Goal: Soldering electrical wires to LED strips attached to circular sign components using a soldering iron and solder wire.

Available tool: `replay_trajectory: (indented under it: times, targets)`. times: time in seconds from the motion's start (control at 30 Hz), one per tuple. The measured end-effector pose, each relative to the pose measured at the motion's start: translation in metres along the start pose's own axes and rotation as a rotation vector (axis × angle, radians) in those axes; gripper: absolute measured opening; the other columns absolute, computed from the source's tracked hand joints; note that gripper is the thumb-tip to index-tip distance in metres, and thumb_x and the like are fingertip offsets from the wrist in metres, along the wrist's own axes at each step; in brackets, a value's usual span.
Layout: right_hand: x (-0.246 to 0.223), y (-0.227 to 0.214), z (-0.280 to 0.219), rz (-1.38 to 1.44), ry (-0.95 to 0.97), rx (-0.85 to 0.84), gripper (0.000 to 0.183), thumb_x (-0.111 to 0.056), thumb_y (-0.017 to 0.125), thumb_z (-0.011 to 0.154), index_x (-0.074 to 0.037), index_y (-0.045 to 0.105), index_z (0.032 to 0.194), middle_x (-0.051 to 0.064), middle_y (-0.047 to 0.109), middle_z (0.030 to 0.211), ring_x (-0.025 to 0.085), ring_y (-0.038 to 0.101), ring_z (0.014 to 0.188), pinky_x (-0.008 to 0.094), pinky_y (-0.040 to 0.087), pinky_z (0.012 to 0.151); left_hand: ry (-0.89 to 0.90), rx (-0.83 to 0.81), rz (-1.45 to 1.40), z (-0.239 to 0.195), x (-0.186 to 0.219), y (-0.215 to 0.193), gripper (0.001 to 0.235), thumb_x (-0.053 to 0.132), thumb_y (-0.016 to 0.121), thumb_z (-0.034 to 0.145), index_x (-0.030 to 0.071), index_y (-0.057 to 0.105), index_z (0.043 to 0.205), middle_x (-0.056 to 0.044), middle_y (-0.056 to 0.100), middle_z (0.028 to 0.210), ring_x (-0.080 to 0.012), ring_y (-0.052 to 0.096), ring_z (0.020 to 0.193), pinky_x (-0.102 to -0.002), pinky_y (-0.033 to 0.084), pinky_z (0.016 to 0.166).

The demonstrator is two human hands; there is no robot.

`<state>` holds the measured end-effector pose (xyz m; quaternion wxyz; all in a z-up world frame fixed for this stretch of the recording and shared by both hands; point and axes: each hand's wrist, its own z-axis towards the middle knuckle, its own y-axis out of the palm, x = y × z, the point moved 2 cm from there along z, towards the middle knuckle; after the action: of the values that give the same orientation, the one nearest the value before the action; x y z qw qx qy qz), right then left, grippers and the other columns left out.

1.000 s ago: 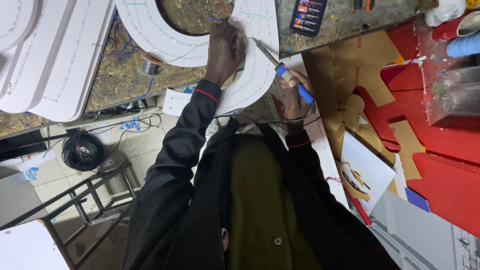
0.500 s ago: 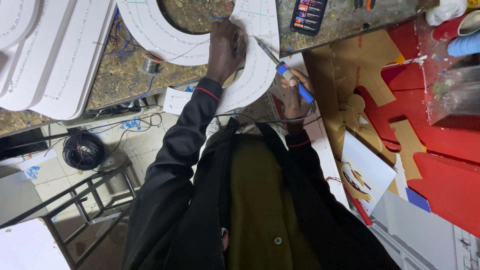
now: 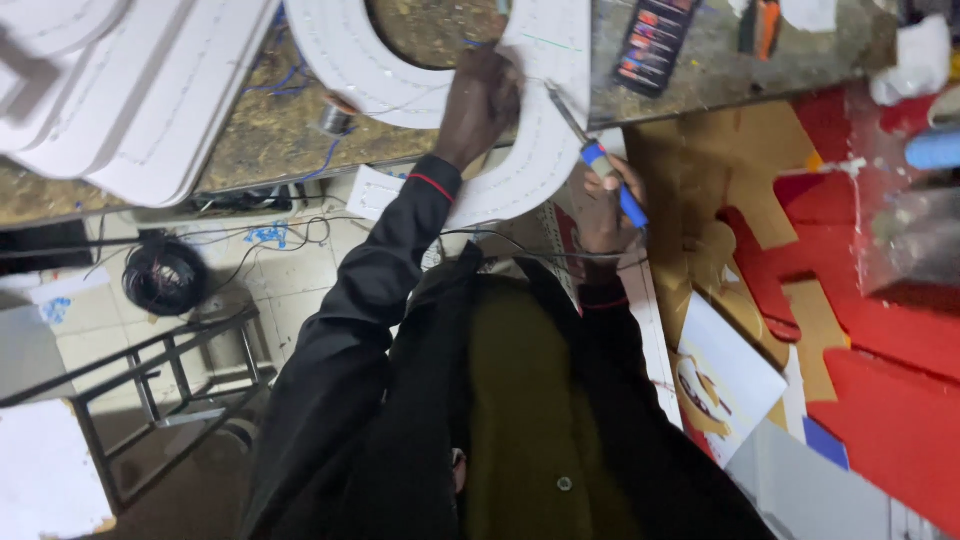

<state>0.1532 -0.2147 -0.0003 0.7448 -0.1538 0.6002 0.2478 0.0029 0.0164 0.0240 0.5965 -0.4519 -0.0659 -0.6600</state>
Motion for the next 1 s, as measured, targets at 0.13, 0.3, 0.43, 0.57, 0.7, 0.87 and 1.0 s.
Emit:
replay_trajectory:
  times: [0.13, 0.3, 0.43, 0.57, 0.7, 0.87, 1.0]
  targets:
    - [-0.002, -0.001, 0.000, -0.075, -0.027, -0.088, 0.053, -0.053, 0.066, 0.114, -0.005, 0.076, 0.133, 0.018, 0.085, 0.120, 0.028, 0.085, 0.095, 0.037, 0.070, 0.078, -0.050, 0.009, 0.031, -0.007, -0.006, -0.016, 0.015, 0.017, 0.062, 0.109, 0.002, 0.066, 0.109, -0.028, 0.069, 0.134, -0.0520, 0.064, 0.116, -0.058, 0.049, 0.100]
    - [-0.007, 0.014, -0.002, -0.015, -0.101, -0.096, 0.040, -0.035, 0.065, 0.117, -0.002, 0.074, 0.137, 0.023, 0.084, 0.104, 0.031, 0.083, 0.090, 0.040, 0.071, 0.080, -0.029, 0.006, 0.101, -0.022, -0.014, -0.030, 0.031, 0.020, 0.054, 0.115, 0.002, 0.070, 0.133, -0.023, 0.067, 0.137, -0.0496, 0.062, 0.115, -0.059, 0.050, 0.098]
    - [-0.013, 0.028, -0.007, -0.032, -0.031, -0.078, 0.051, -0.048, 0.068, 0.114, -0.002, 0.075, 0.136, 0.018, 0.081, 0.098, 0.028, 0.080, 0.090, 0.039, 0.069, 0.082, 0.010, 0.026, 0.206, -0.041, -0.011, -0.052, 0.041, 0.033, 0.054, 0.123, 0.004, 0.062, 0.152, -0.024, 0.061, 0.153, -0.0481, 0.059, 0.140, -0.064, 0.054, 0.112]
    - [-0.015, 0.038, -0.008, -0.048, 0.022, -0.081, 0.058, -0.057, 0.068, 0.111, -0.006, 0.074, 0.138, 0.020, 0.083, 0.107, 0.025, 0.081, 0.098, 0.037, 0.067, 0.086, -0.070, 0.147, 0.243, -0.075, 0.006, -0.104, 0.036, 0.026, 0.054, 0.122, 0.004, 0.059, 0.150, -0.023, 0.058, 0.150, -0.0465, 0.059, 0.138, -0.061, 0.052, 0.113]
    - [-0.010, 0.045, -0.010, -0.001, -0.012, -0.027, 0.054, -0.052, 0.070, 0.113, -0.004, 0.075, 0.138, 0.025, 0.084, 0.105, 0.029, 0.084, 0.097, 0.039, 0.069, 0.085, -0.185, 0.405, 0.360, -0.107, 0.043, -0.170, 0.008, 0.018, 0.067, 0.115, 0.010, 0.067, 0.117, -0.010, 0.066, 0.113, -0.0342, 0.059, 0.110, -0.049, 0.040, 0.102]
    - [-0.025, 0.068, -0.016, 0.079, -0.065, -0.070, 0.046, -0.039, 0.066, 0.116, 0.001, 0.070, 0.139, 0.024, 0.079, 0.102, 0.027, 0.079, 0.094, 0.034, 0.067, 0.083, -0.199, 0.328, 0.457, -0.166, -0.022, -0.185, 0.015, 0.016, 0.069, 0.115, 0.006, 0.068, 0.104, -0.014, 0.060, 0.111, -0.0362, 0.056, 0.095, -0.047, 0.047, 0.084]
    - [-0.045, 0.083, -0.019, -0.012, -0.104, -0.122, 0.052, -0.052, 0.066, 0.117, -0.005, 0.072, 0.139, 0.025, 0.081, 0.105, 0.031, 0.079, 0.093, 0.043, 0.066, 0.084, -0.166, 0.253, 0.384, -0.164, -0.031, -0.189, 0.014, 0.012, 0.066, 0.120, 0.000, 0.073, 0.116, -0.019, 0.060, 0.114, -0.0374, 0.053, 0.097, -0.049, 0.044, 0.080]
